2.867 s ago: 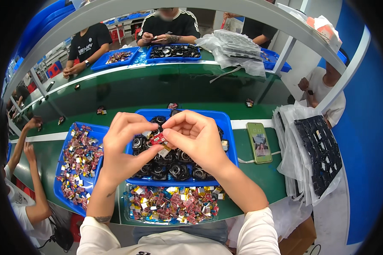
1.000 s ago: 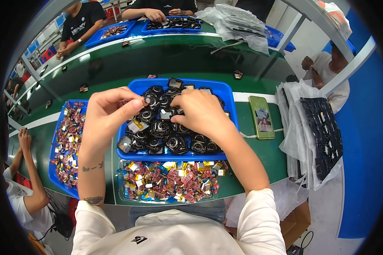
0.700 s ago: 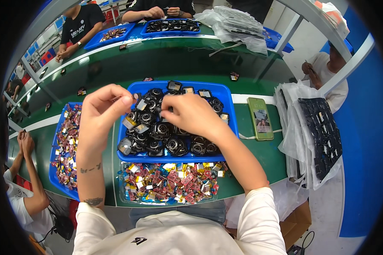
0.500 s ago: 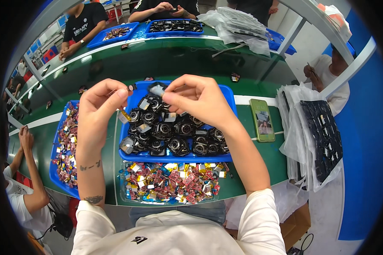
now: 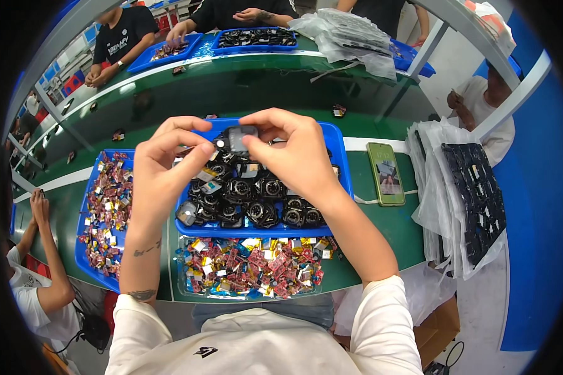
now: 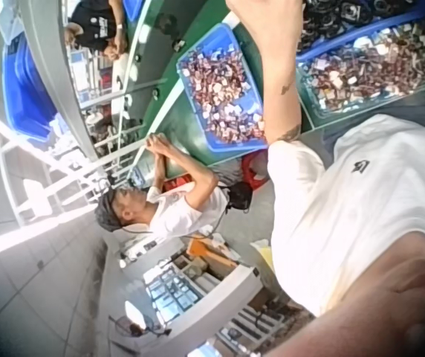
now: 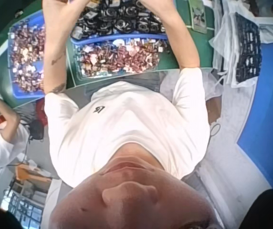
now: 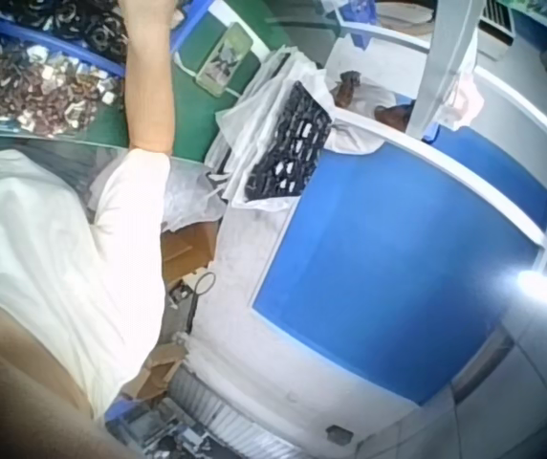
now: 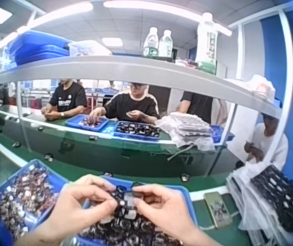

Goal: Assembling electronic components by placing small circuit boards into circular plastic housings at a factory workstation.

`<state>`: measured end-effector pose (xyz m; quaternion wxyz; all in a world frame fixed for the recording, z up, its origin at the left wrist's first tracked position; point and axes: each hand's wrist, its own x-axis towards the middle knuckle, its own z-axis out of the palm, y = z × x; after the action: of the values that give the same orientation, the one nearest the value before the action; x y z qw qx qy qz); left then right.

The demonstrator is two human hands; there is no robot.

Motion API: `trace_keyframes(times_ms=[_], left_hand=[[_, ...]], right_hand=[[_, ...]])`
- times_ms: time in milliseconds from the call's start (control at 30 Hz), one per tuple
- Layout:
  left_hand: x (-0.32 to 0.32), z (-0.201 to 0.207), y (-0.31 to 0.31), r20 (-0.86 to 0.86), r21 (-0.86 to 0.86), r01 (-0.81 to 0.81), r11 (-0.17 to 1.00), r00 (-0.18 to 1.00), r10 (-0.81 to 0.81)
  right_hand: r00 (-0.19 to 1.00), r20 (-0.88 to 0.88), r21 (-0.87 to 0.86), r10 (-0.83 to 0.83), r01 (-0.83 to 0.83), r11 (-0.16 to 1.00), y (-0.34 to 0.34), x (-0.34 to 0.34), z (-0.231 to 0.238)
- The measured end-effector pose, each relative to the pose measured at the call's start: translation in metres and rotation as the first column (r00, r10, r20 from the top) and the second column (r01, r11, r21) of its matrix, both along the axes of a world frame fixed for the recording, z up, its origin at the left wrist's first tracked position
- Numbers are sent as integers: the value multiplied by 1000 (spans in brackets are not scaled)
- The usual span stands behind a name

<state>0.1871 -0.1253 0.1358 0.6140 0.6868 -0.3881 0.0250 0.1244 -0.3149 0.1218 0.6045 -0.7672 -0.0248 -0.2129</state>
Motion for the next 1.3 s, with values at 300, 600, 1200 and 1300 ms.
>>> trace_keyframes(times_ms=[300, 600, 1200, 1300], left_hand=[[-5, -4, -5, 242, 146, -175, 974, 961, 136], [-9, -2, -6, 225, 146, -212, 966, 958, 176], [-12, -5, -7, 217, 69, -217, 974, 956, 198], [-14, -6, -9, 205, 71, -220, 973, 958, 202]], right_hand=[[994, -3, 20, 107, -107, 994, 13, -15, 6], [994, -3, 13, 112, -112, 994, 19, -16, 7], [997, -35, 11, 71, -70, 997, 25, -23, 11], [999, -11, 6, 40, -40, 999, 26, -22, 7]])
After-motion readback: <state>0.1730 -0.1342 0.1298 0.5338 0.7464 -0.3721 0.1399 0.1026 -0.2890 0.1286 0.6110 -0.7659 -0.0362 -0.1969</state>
